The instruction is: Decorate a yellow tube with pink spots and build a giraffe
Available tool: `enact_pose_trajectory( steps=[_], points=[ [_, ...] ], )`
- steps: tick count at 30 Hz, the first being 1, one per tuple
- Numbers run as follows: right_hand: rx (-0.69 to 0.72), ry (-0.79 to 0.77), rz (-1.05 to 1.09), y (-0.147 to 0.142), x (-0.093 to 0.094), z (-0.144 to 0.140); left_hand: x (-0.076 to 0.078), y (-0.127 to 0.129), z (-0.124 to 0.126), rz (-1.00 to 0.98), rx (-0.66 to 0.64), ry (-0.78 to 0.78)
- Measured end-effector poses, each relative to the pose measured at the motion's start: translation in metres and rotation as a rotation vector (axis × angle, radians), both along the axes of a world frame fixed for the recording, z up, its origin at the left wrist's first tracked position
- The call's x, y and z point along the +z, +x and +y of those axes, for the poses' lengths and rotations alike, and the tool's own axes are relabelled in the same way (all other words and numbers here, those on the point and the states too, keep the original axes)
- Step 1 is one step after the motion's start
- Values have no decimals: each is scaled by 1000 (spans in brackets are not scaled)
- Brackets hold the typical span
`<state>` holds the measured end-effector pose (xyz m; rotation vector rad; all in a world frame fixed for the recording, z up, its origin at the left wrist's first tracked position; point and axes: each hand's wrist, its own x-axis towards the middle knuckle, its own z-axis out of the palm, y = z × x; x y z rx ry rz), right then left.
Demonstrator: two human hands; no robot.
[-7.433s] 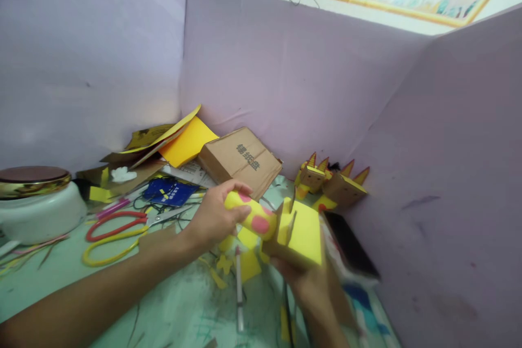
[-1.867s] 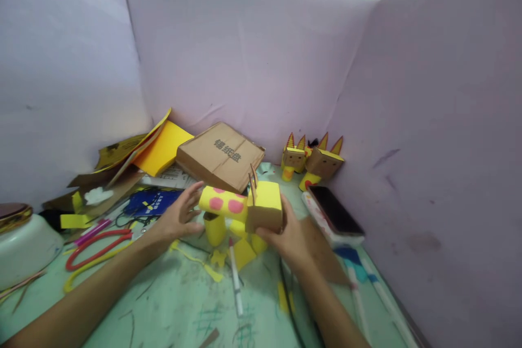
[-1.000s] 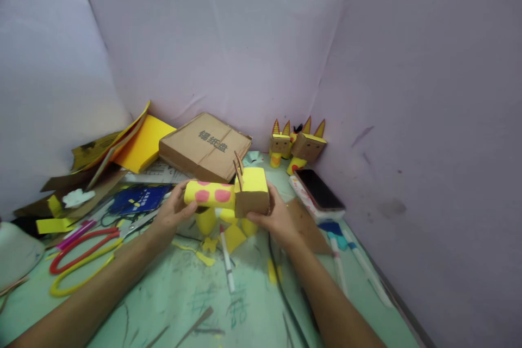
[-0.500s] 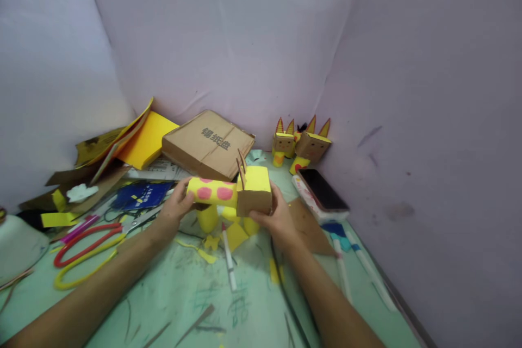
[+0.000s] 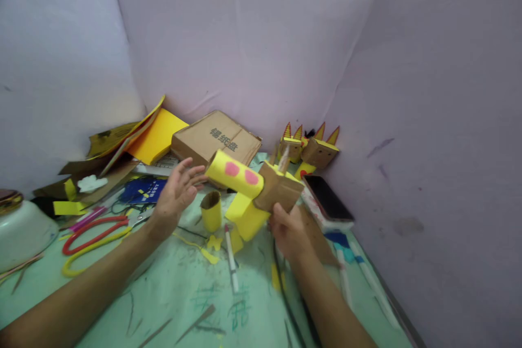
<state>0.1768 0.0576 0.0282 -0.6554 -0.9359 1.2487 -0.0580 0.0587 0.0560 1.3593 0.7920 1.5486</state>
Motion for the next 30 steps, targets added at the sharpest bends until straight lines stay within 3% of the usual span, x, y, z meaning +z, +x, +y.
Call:
enact_pose_trajectory(
  steps=[3,7,10,15,18,30],
  points=[
    [57,-77,125,3,10,-3,16,3,-5,-85,49,88],
    [167,-123,148,1,18,-6,35,24,-11,-145,-67,11],
    [234,-171,153,-7,19,-10,41,41,-10,-141,-144,-27],
    [351,-300,219,-22,13,-19,43,49,-6,-160,-280,65],
    [376,-310,222,-30,9,-24,43,48,-7,-195,-347,38],
    [255,-237,218,-31,4,-26,32,65,-16,-306,-254,-134]
  ],
)
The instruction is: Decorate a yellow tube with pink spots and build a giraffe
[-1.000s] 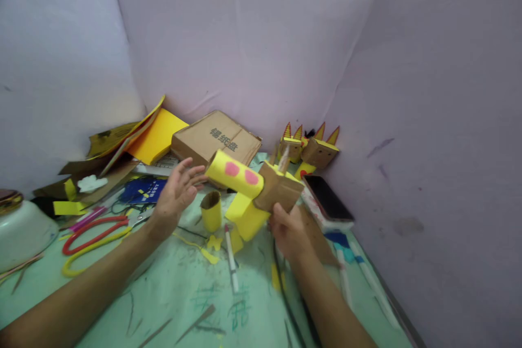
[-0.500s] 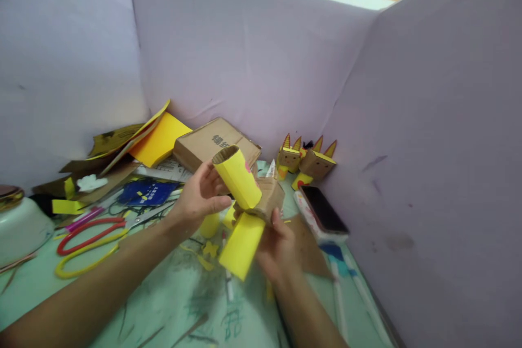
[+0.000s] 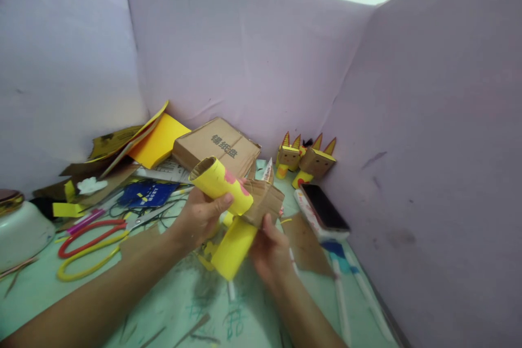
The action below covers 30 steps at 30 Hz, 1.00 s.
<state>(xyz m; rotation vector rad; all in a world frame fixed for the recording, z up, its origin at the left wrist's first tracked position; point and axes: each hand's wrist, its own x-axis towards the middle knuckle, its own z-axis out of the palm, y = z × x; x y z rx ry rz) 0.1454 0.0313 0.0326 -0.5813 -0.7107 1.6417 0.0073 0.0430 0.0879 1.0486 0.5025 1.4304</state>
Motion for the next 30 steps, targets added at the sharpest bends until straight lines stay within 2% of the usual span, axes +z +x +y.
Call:
enact_pose_trajectory(
  steps=[8,13,17,20,22,25,27,30],
  points=[
    [-139,56,14,-2,4,0,3,10,-7,-44,12,-51],
    [-89,54,-27,0,4,1,-1,8,-3,11,-4,15],
    [-40,20,-23,6,1,6,1,-7,7,74,-42,158],
    [4,18,-47,9,2,8,14,-22,10,51,75,228],
    [-51,48,-68,9,4,8,28,-33,7,79,186,192],
    [-199,192,-150,12,2,9,48,-48,1,251,315,7],
    [-279,297,-260,18,-6,11,55,-55,-1,377,288,-106],
    [-351,375,-439,29,-20,18,57,-59,-2,510,230,-156]
  ],
)
